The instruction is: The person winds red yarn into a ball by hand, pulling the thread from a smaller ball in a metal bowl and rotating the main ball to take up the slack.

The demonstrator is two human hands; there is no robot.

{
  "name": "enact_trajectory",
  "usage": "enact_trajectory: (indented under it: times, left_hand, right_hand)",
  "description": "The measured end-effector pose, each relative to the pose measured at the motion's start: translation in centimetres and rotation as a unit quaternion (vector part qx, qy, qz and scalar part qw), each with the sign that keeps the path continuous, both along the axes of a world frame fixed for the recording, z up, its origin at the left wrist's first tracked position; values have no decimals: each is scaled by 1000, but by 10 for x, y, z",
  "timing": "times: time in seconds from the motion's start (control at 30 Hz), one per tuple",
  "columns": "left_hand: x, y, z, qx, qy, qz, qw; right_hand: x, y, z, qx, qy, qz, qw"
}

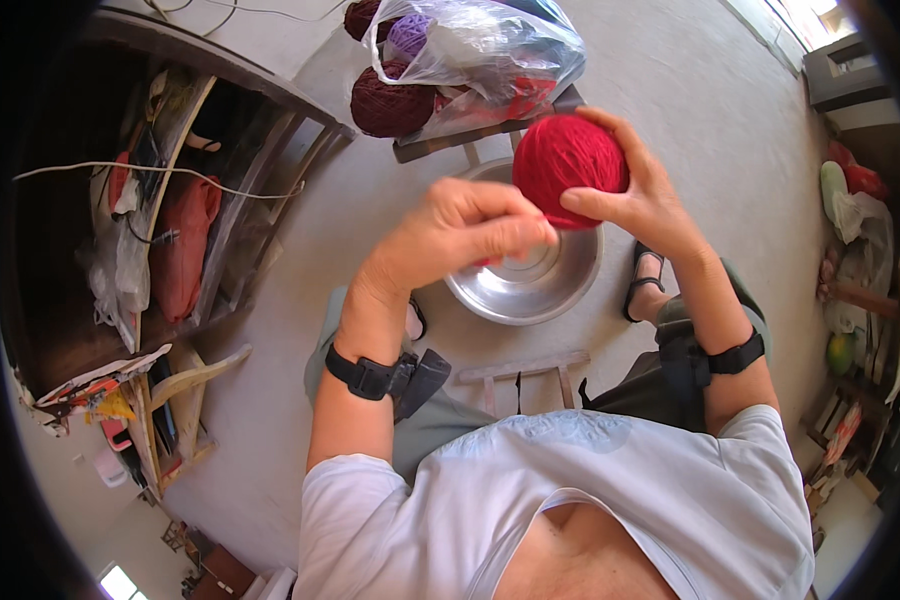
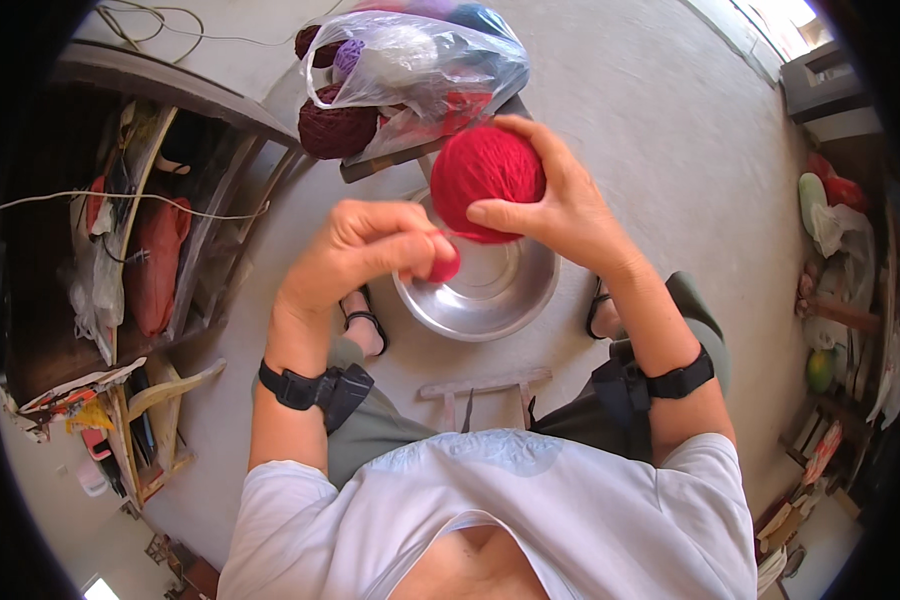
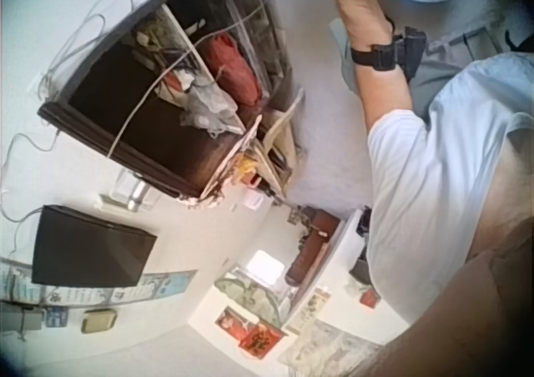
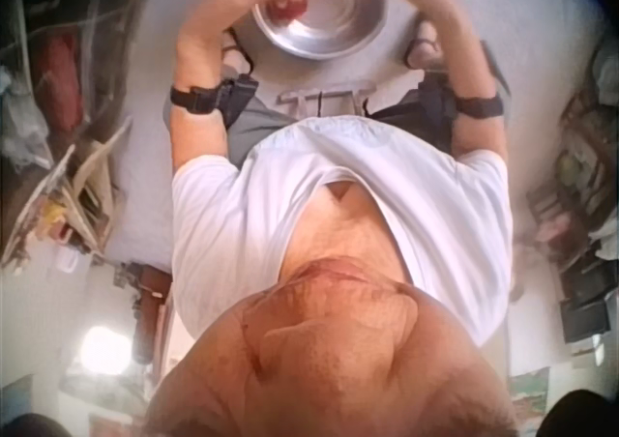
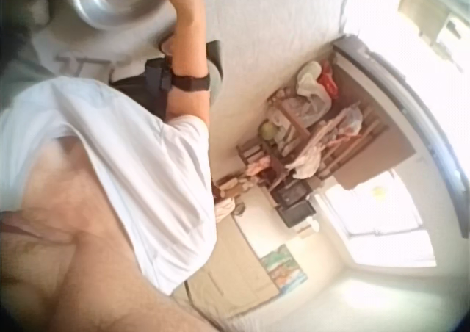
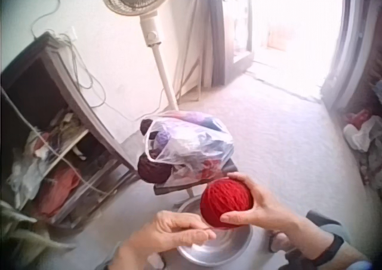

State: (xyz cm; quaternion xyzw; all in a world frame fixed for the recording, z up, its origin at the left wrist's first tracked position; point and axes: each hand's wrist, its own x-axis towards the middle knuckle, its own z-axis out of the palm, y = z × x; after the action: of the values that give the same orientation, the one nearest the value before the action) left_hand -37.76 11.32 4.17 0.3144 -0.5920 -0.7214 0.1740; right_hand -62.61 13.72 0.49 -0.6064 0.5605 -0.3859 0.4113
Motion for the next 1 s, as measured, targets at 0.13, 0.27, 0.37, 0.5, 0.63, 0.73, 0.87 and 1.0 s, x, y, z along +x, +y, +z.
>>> enact_trajectory:
  times: [0.13,0.27,0.37,0.5,0.63,0.73,0.87,1.0]
  left_hand:
    - [3,-5,-5,-70,48,140,987]
    - [0,-4,-11,-53,40,173,983]
    - [-7,-5,-18,-12,115,224,968]
    - [-12,-7,-26,7,137,281,950]
    - [-8,-8,-41,-8,126,322,938]
    - [-11,-9,-45,10,123,327,937]
    - [-15,-9,-46,-13,93,322,942]
    - [-16,-4,-41,-72,79,303,947]
  right_hand:
    - [1,6,19,215,-123,131,960]
    - [4,8,22,289,-277,188,897]
    - [-7,11,12,242,-356,160,888]
    - [2,10,11,222,-363,141,894]
    - [13,13,3,263,-398,115,871]
    - [11,17,12,292,-398,134,859]
    - [17,19,17,328,-409,107,845]
    - [17,21,2,267,-392,90,875]
